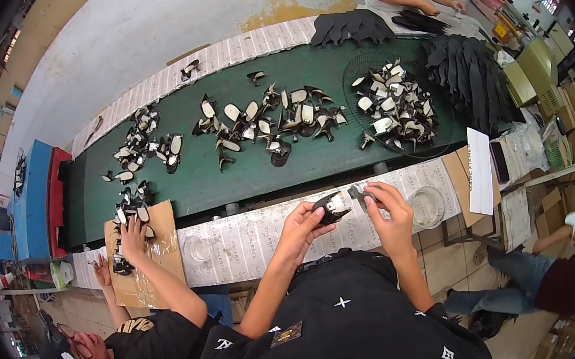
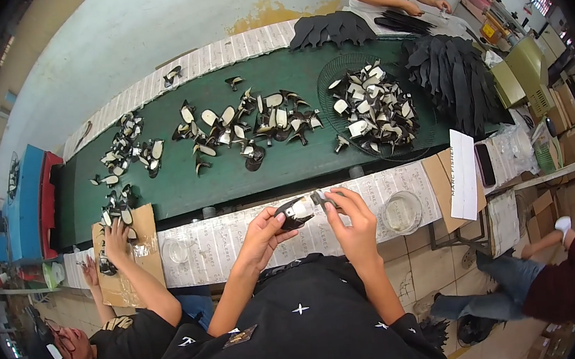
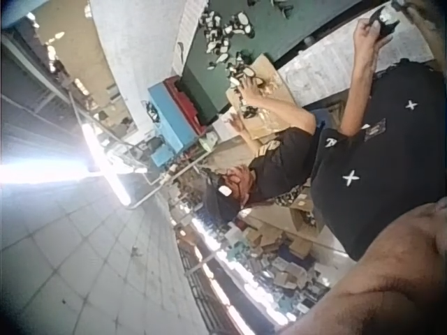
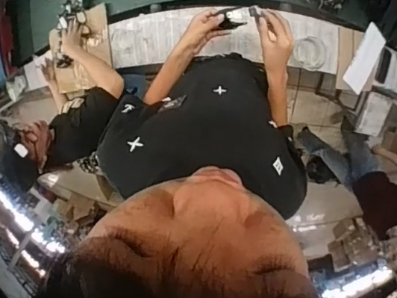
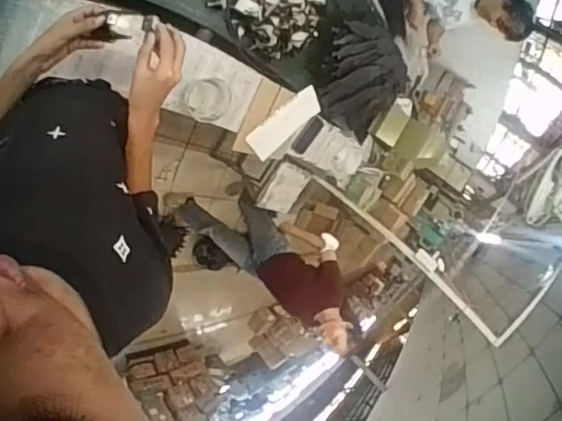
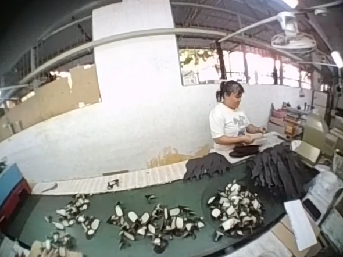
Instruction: Applying glue and assembling components for shoes in a factory setting.
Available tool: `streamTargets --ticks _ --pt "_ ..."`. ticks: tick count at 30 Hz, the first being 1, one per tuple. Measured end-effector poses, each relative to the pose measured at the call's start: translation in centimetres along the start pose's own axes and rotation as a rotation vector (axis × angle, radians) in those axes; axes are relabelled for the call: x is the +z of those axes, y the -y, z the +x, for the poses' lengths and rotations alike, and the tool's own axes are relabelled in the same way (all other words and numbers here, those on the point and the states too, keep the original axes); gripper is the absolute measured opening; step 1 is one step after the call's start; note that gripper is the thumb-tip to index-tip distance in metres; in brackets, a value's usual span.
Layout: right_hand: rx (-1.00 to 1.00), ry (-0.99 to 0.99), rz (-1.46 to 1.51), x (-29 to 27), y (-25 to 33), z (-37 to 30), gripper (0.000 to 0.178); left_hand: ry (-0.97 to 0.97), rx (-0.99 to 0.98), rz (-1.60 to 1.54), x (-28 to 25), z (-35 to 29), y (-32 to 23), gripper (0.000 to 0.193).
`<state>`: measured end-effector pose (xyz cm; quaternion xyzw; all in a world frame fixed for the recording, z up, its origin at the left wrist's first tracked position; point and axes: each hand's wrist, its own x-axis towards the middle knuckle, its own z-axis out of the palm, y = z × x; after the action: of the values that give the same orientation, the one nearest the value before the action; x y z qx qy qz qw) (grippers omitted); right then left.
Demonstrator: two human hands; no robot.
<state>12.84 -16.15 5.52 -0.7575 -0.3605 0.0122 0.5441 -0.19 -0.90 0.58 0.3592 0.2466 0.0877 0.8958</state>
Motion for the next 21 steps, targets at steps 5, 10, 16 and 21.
streamTargets --ticks 5,10,16,21 --pt "0.258 -0.049 0.346 0.5 -5.4 -1.5 0.021 0.118 0.021 -0.248 0.2 -1.0 -0.8 0.023" --pt "0.559 0.054 0.696 0.7 -11.5 -2.9 0.021 0.421 0.093 -0.57 0.8 -2.6 -1.4 0.044" --pt "0.712 -0.046 1.11 2.0 -18.1 -7.2 0.024 0.73 0.073 -0.771 2.8 -1.5 -3.0 0.03" --pt "0.652 -0.118 1.228 1.8 -18.4 -7.5 0.021 0.497 0.096 -0.676 2.0 0.0 -2.5 0.028"
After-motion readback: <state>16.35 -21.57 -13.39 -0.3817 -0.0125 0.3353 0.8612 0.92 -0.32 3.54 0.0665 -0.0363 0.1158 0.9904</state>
